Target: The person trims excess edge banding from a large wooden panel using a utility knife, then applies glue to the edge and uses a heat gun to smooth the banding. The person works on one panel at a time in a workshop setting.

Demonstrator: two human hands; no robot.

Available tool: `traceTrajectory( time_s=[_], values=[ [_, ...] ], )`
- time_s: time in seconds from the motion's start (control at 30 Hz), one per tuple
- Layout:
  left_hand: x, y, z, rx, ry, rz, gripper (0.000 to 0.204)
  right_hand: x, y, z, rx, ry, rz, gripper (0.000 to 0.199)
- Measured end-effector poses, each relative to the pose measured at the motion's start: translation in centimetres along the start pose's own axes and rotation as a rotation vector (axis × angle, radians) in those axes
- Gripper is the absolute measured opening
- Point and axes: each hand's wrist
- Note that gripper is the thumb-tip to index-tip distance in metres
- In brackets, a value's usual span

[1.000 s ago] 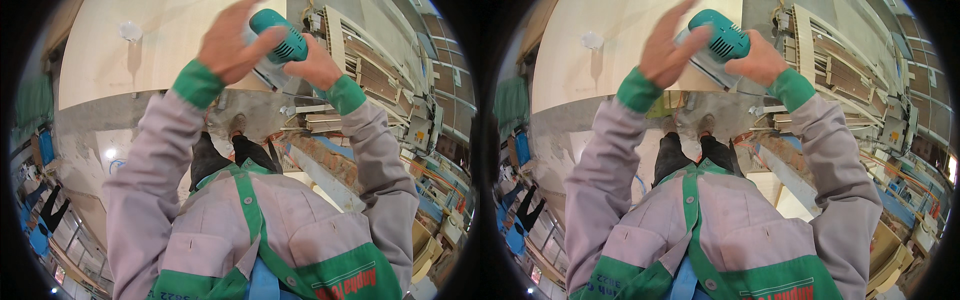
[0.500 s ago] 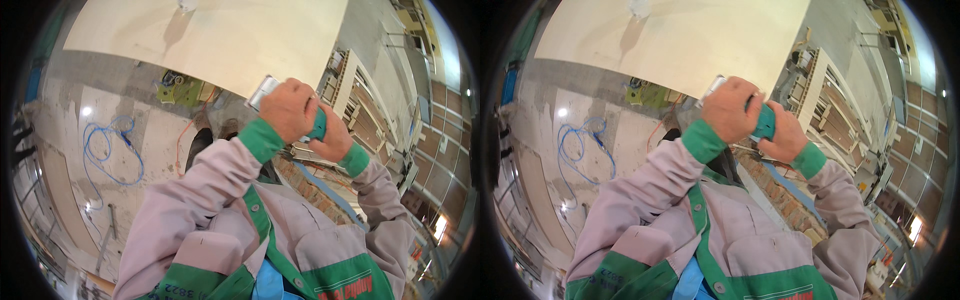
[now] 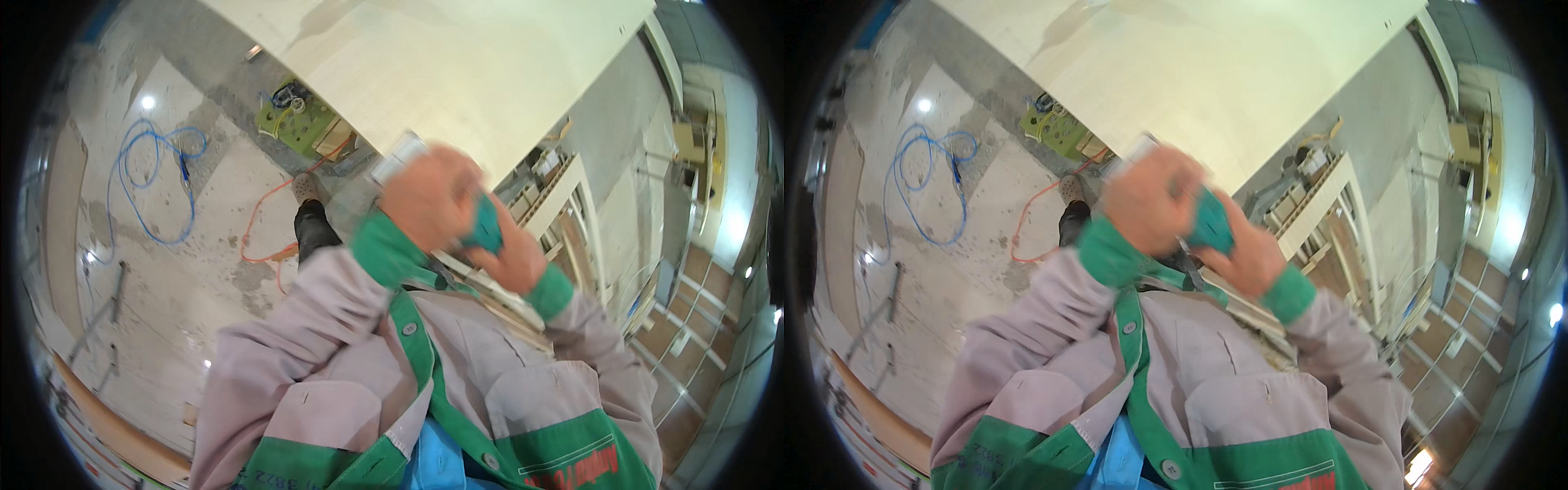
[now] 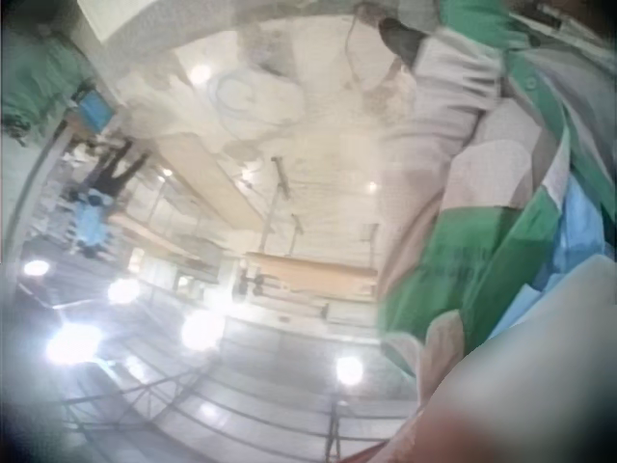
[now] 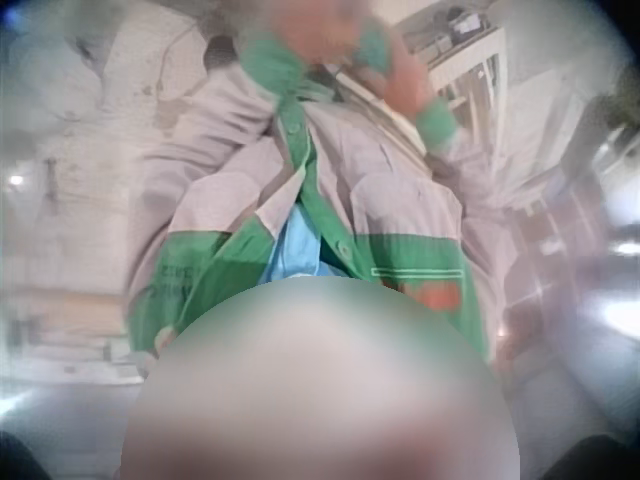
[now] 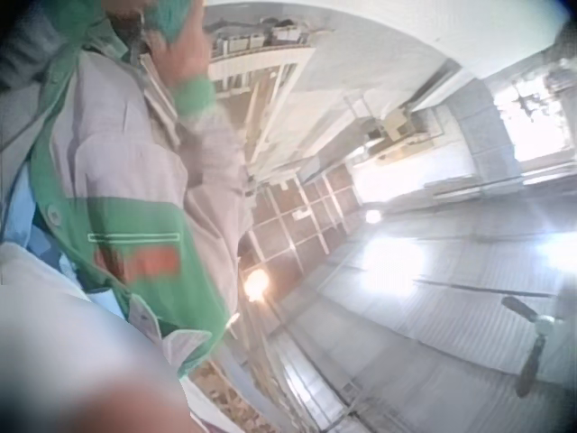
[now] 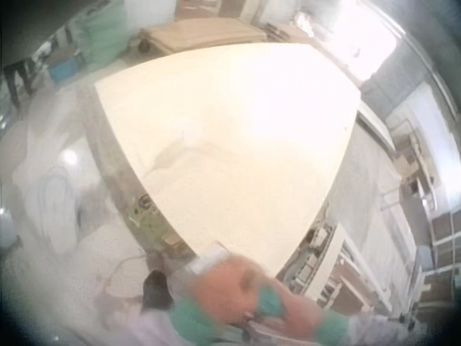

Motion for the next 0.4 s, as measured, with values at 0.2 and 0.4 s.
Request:
traceTrajectory(
  time_s=[0.2,0.4],
  values=[
    [-2.4,0.1,-1.9,-0.077,-0.054,0.064,0.013,0.3,3.1,-0.3,0.015,-0.053,-0.038,0.084],
    [-13.8,11.6,-12.1,-0.172,0.171,0.031,0.036,-4.9,17.6,-5.7,-0.223,-0.187,0.077,0.071]
  ],
)
Point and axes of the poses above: each hand's wrist, its own y-axis towards the middle knuckle, its own x-axis out of the palm, z = x × y, and after that the axes turned 11 degrees about -z, right-handed
